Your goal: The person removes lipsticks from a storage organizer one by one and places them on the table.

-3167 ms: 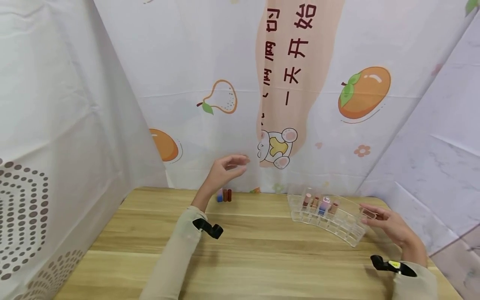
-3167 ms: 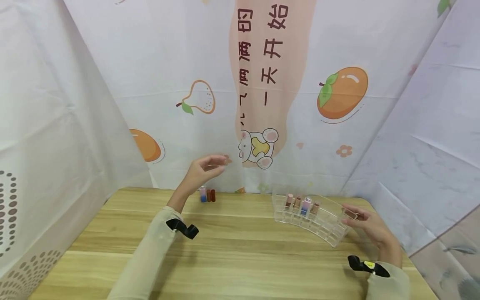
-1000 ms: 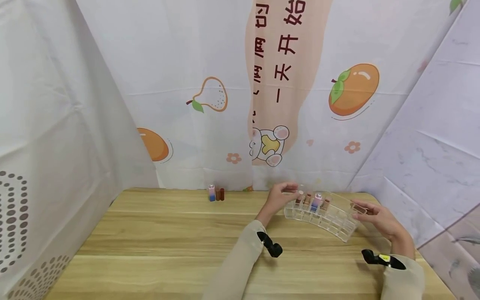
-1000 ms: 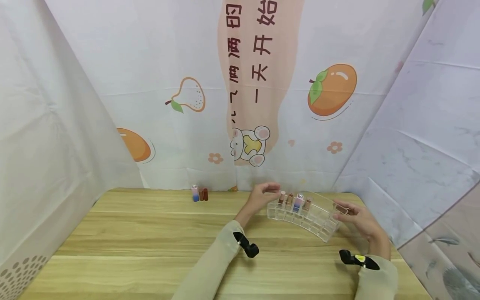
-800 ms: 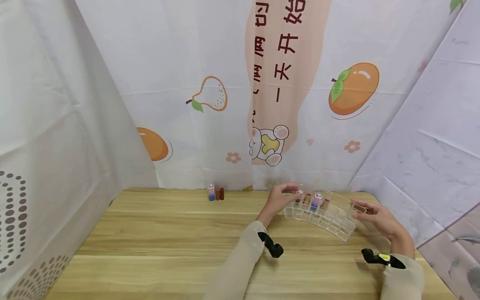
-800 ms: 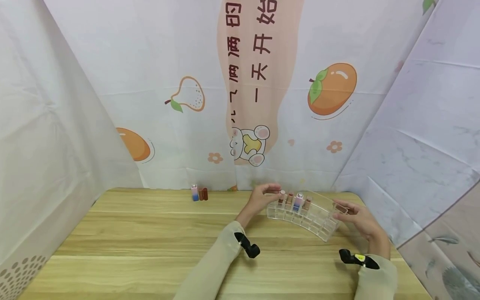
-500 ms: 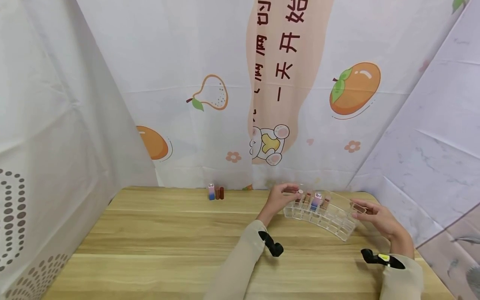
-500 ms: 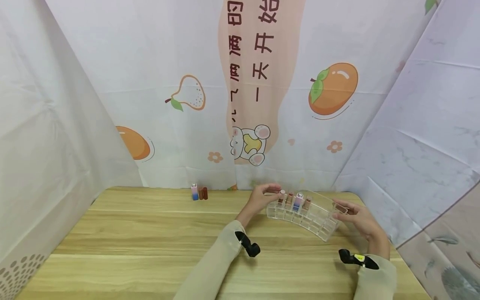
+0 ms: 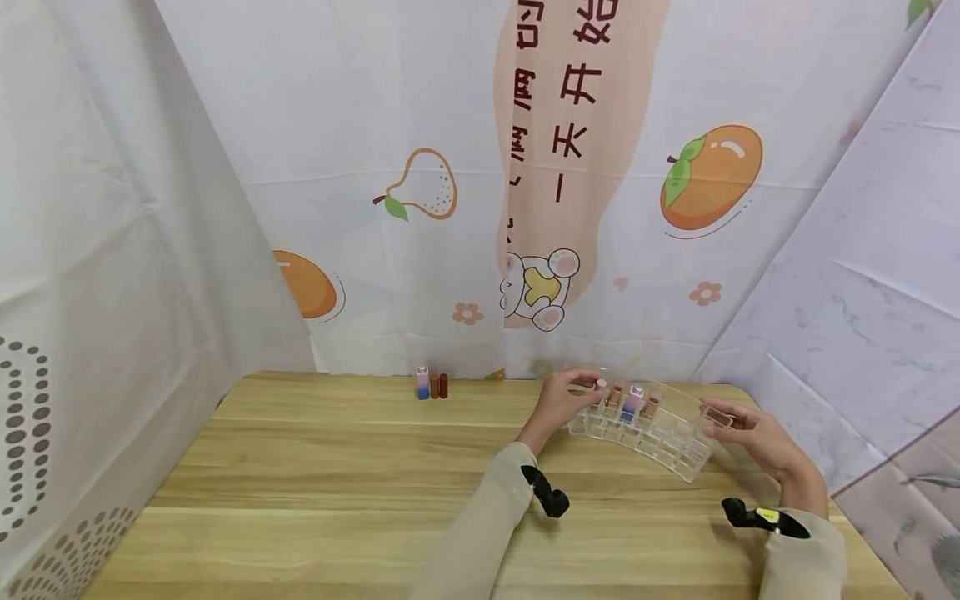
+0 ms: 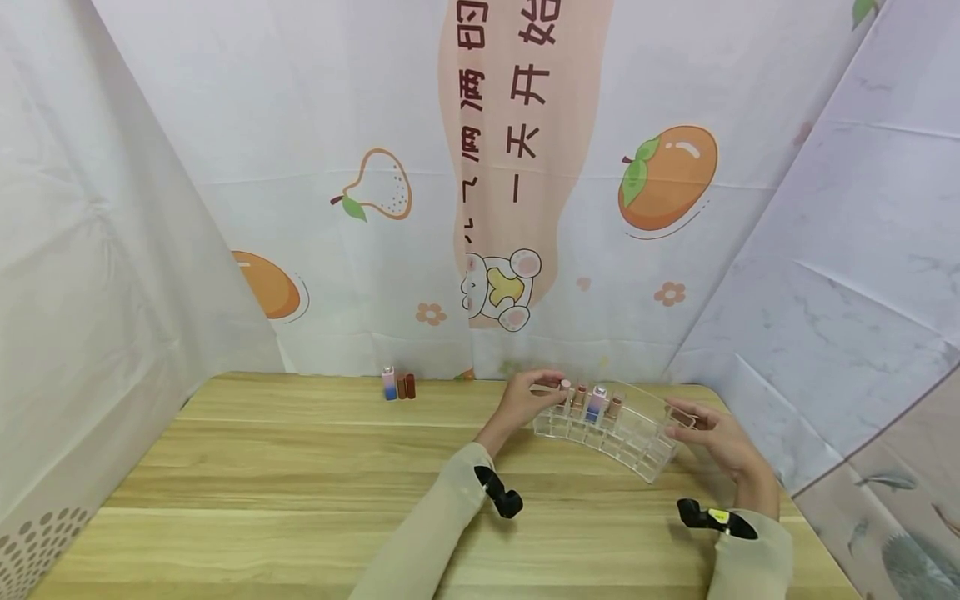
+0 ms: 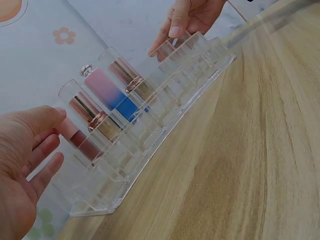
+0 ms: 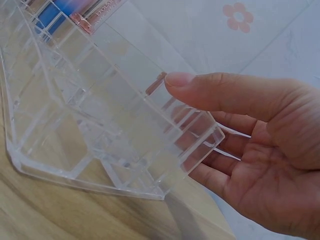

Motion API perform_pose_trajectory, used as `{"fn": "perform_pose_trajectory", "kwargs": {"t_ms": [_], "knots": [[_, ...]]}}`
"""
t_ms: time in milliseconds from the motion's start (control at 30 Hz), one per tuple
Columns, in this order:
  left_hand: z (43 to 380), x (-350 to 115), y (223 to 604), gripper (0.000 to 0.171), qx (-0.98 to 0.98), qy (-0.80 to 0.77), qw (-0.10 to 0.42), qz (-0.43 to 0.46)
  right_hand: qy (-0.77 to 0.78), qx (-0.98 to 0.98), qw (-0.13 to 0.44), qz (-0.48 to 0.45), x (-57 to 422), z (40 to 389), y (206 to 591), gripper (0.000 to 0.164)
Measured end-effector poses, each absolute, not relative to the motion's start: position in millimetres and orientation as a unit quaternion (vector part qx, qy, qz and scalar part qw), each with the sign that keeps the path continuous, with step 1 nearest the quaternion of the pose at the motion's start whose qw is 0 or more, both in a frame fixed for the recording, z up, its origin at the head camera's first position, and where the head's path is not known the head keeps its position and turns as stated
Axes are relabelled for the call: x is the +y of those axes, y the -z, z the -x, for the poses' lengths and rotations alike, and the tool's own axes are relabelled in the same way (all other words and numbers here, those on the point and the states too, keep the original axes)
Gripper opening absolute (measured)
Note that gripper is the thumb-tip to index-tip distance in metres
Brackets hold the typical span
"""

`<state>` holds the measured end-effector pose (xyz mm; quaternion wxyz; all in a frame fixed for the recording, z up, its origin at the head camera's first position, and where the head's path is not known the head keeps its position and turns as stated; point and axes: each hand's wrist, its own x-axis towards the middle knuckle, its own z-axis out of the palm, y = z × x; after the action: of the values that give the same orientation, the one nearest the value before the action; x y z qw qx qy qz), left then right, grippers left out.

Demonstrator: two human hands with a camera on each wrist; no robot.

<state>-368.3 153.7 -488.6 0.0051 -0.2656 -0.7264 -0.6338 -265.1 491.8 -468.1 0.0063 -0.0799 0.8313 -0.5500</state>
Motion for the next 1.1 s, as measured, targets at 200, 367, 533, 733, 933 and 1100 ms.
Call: {"fn": "perform_pose_trajectory", "kwargs": {"t_ms": [200, 367, 533, 733, 933, 1100], "knots": [[369.0, 154.3, 490.0, 0.03, -0.73, 0.63, 0.016, 0.266, 0.55, 0.832, 0.009, 0.079, 492.1, 265.9, 469.0, 0.049], [368.4, 154.9, 488.8, 0.031, -0.737, 0.619, 0.025, 0.27, 0.55, 0.832, 0.011, 0.078, 492.0, 265.4, 467.6, 0.05], [369.8, 157.1, 487.8, 0.031, -0.74, 0.615, 0.032, 0.272, 0.552, 0.83, 0.009, 0.079, 492.1, 265.8, 464.4, 0.049], [369.2, 156.8, 486.4, 0.03, -0.738, 0.617, 0.031, 0.271, 0.551, 0.831, 0.007, 0.079, 493.2, 267.5, 465.9, 0.05], [367.9, 154.9, 486.9, 0.029, -0.736, 0.619, 0.033, 0.271, 0.553, 0.83, 0.015, 0.077, 492.9, 267.5, 469.3, 0.05], [368.3, 156.0, 488.3, 0.029, -0.738, 0.615, 0.034, 0.275, 0.552, 0.83, 0.012, 0.082, 492.7, 266.3, 468.9, 0.051]]}}
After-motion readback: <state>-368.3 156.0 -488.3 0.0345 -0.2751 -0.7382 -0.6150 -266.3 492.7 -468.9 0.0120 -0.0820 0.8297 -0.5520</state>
